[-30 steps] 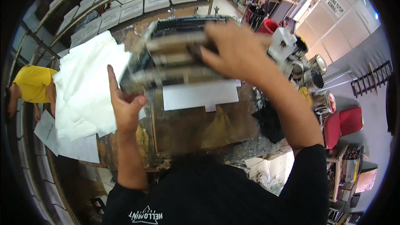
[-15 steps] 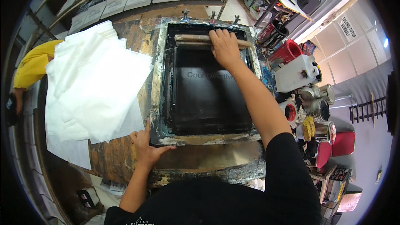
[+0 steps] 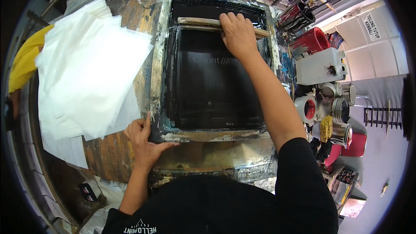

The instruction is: The person performs a series of screen-printing cycles by placing a white sheet on a table, lowering a screen over it, and using a squeegee to spread ink before lifting the screen and moving the printed sheet aside.

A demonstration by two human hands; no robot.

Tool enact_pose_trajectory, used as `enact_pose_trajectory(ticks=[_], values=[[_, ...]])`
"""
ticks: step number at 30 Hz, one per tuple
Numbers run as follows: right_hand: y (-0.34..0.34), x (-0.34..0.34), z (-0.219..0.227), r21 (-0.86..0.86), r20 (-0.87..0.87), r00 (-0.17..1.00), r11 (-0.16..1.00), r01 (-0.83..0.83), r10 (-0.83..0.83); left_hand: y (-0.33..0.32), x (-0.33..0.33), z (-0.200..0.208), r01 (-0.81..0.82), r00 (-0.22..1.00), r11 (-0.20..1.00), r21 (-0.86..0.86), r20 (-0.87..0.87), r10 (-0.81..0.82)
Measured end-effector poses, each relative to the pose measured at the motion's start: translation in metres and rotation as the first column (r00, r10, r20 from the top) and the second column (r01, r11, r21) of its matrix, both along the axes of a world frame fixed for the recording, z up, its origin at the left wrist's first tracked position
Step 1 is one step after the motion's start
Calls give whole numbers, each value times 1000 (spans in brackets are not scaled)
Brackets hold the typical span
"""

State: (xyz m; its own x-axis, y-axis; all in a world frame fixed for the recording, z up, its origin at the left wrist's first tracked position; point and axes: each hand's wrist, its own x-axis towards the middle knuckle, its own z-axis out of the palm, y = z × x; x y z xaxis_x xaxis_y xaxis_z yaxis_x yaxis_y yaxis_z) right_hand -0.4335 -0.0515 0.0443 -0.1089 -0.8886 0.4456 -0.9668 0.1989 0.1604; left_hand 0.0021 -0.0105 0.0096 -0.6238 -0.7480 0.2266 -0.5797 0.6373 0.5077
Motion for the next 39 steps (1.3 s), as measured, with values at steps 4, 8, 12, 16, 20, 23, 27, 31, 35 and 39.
enact_pose_trajectory(ticks=[4, 8, 12, 16, 20, 23, 27, 31, 35, 39], values=[[35, 28, 1, 1, 27, 999, 1000, -19, 19, 1, 0, -2, 10, 1000, 998, -61, 1, -10], [92, 72, 2, 77, 54, 999, 997, -4, 0, 2, 1, 0, -22, 1000, 998, -52, 3, 22], [155, 128, 13, 110, 96, 995, 994, -15, 4, 4, 1, 1, -29, 1000, 998, -52, 2, 29], [196, 167, 27, 273, 112, 993, 962, 16, -48, 4, 2, -5, -14, 1000, 997, -78, -12, 13], [202, 166, 34, 189, 95, 995, 982, -11, -7, 3, 5, -12, -40, 999, 998, -57, -27, 39], [205, 167, 42, 224, 136, 991, 974, -46, 16, 4, 4, -10, -75, 996, 995, -69, -60, 71], [221, 187, 69, 153, 197, 980, 988, -14, -17, 13, -8, 16, -3, 941, 964, 266, -324, 93], [215, 185, 118, 88, 193, 981, 996, -3, -14, 17, -29, 62, 205, 688, 910, 360, -714, 128], [179, 145, 167, -239, 59, 989, 964, -117, 134, -17, -58, 84, 184, 497, 951, 249, -858, 128], [146, 120, 218, -373, -64, 991, 918, -137, 122, -106, -112, 52, 89, 316, 988, 123, -945, 89]])
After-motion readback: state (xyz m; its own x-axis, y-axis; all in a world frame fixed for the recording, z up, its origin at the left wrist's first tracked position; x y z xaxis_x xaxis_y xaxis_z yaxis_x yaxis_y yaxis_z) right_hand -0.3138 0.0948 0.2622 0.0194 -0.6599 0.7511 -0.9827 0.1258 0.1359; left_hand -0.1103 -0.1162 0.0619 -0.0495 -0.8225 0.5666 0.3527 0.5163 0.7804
